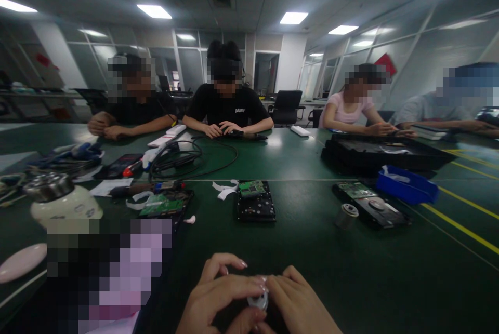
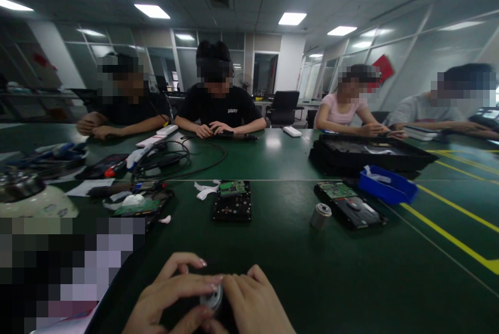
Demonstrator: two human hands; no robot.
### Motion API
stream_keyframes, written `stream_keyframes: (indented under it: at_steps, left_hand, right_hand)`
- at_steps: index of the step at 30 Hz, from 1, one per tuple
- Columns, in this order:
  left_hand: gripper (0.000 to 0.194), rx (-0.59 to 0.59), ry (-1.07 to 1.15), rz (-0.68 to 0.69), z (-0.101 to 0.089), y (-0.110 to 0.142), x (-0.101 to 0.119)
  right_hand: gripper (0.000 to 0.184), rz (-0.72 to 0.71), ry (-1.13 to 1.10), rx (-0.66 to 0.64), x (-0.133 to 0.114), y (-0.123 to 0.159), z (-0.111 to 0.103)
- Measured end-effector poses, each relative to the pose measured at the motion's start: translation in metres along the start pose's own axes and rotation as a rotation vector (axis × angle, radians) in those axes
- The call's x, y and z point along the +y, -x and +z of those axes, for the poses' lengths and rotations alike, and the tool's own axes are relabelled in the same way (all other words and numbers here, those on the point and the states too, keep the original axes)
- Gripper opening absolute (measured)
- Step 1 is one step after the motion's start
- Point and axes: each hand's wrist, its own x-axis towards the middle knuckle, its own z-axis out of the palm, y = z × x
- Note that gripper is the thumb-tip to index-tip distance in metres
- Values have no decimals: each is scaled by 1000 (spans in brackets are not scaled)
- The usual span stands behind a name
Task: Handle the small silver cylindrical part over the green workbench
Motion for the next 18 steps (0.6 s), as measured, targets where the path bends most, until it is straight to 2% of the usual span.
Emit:
stream_keyframes:
  at_steps: [6,9,14,18]
  left_hand:
    - [23,106,-34,49,-3,-5,3]
    - [25,100,-102,48,-6,-5,4]
    - [16,43,-231,115,-4,2,1]
    - [16,97,-284,117,2,7,1]
  right_hand:
    - [31,-12,-35,-27,0,-2,-2]
    - [30,-15,-27,-20,0,-1,-2]
    - [17,-16,0,22,0,0,2]
    - [11,-38,22,59,2,1,7]
